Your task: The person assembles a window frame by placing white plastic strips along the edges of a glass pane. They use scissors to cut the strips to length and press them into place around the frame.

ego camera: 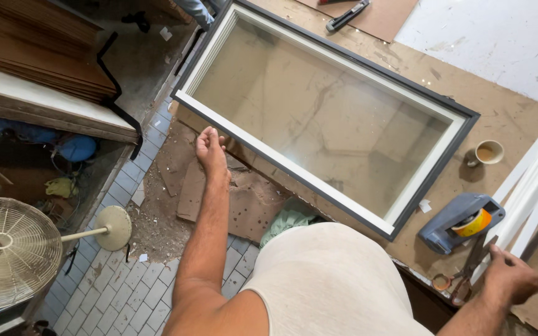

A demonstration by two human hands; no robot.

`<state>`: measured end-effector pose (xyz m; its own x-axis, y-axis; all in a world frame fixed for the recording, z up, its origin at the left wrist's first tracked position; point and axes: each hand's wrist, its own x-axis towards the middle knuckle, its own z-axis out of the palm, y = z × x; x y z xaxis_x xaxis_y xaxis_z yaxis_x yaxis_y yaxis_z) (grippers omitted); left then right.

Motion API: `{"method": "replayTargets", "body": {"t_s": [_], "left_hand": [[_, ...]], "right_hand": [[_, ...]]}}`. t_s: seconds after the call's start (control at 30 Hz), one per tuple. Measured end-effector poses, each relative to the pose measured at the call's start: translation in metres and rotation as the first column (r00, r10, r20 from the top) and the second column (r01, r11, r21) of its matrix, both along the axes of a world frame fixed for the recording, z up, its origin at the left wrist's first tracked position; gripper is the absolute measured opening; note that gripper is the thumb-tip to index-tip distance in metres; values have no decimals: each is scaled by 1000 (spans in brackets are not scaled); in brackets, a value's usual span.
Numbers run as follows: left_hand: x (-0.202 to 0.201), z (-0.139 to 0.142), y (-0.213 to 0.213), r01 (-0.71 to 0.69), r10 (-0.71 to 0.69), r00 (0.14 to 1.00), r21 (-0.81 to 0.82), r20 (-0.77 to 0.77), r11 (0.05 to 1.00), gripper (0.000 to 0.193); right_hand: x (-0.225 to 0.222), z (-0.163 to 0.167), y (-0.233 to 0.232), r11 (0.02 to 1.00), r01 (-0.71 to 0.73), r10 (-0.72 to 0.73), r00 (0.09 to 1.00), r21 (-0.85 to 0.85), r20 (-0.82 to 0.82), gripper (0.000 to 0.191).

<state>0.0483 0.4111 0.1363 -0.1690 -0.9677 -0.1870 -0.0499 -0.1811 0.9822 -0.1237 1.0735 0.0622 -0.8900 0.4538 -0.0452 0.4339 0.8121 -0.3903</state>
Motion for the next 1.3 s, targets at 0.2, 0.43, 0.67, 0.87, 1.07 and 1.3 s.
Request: {"method": "replayTargets", "body": {"t_s": [0.2,0.43,0.67,0.87,1.07,1.3], "left_hand": [[-57,14,2,108,-104,994,-109,39,988,23],[-159,34,79,776,-763,630,158,-145,611,28],[-265,59,130,921,-534,87,272,-841,-279,47],[-279,82,-37,876,-407,472,364,-782,317,18],[-275,28,-148,652,-559,749,247,-356,717,14],[-320,-77,-207,696,-624,616,40,482,717,45]], "right_hand": [[13,15,-9,961,-87,116,988,262,-97,14],[-33,113,-141,912,-367,410,773,186,-485,10],[-39,175,-328,658,-751,661,607,-48,-442,11],[-43,160,-336,709,-486,432,872,-512,-229,10],[-110,81,-296,748,-188,84,978,-637,-190,29],[-200,16,-312,968,-247,219,916,-41,-337,41]]}}
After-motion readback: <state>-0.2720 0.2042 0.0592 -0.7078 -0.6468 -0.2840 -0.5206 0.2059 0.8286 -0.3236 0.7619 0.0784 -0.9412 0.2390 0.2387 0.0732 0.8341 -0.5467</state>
